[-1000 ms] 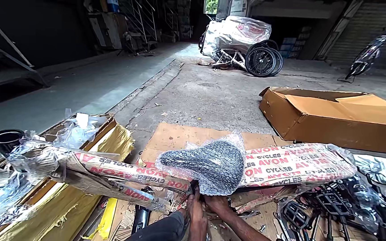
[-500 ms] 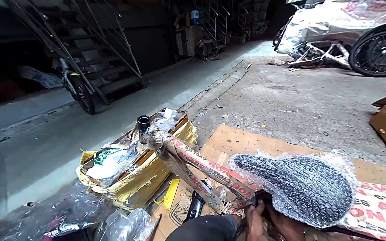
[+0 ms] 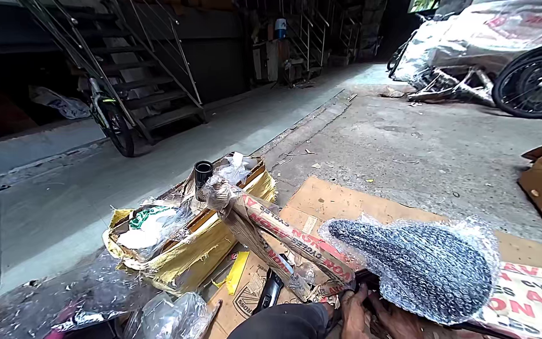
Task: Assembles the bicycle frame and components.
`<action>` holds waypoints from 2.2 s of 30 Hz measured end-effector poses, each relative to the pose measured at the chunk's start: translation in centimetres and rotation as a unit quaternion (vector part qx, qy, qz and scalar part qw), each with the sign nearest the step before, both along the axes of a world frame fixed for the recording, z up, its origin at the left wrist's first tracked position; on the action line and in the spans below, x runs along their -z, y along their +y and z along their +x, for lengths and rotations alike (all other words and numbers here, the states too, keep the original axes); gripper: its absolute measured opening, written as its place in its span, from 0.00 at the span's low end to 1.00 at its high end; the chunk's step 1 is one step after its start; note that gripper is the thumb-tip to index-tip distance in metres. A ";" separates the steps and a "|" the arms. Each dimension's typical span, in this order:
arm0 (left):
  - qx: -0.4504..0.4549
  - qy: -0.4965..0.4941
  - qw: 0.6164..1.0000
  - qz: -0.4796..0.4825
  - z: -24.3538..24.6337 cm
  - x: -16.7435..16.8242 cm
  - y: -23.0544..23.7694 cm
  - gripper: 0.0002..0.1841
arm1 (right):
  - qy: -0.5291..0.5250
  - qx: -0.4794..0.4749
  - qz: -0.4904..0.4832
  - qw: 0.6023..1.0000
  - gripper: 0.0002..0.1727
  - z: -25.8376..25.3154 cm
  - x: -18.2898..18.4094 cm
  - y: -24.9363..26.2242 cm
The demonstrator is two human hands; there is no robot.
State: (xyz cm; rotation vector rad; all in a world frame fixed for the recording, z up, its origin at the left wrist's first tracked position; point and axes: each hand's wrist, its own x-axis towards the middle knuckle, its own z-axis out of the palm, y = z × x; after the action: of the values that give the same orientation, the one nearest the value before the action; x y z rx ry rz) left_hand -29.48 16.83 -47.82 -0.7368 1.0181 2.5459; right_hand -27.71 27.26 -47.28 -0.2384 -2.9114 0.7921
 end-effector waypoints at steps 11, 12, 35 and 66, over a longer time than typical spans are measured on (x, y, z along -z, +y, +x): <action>0.007 -0.005 1.000 0.001 0.2 -0.1 0.0 0.16 | -0.019 0.015 0.013 1.000 0.32 -0.2 -0.3 -0.4; 0.008 -0.007 1.000 0.002 0.3 0.0 0.0 0.16 | -0.031 0.017 0.021 0.999 0.31 -0.3 -0.4 -0.5; -0.020 0.013 1.000 0.013 0.0 -0.6 0.3 0.09 | -0.036 0.112 -0.074 0.990 0.29 -0.5 -1.8 -2.7; -0.035 0.074 0.994 -0.071 0.4 0.8 1.3 0.10 | -0.056 0.089 -0.169 0.980 0.28 0.2 -2.6 -2.7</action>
State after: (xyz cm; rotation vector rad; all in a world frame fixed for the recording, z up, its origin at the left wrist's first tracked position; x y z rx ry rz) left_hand -29.06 18.15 -48.58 -0.6366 1.2531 2.6416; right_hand -27.55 24.57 -44.70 -0.5831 -2.7840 1.2745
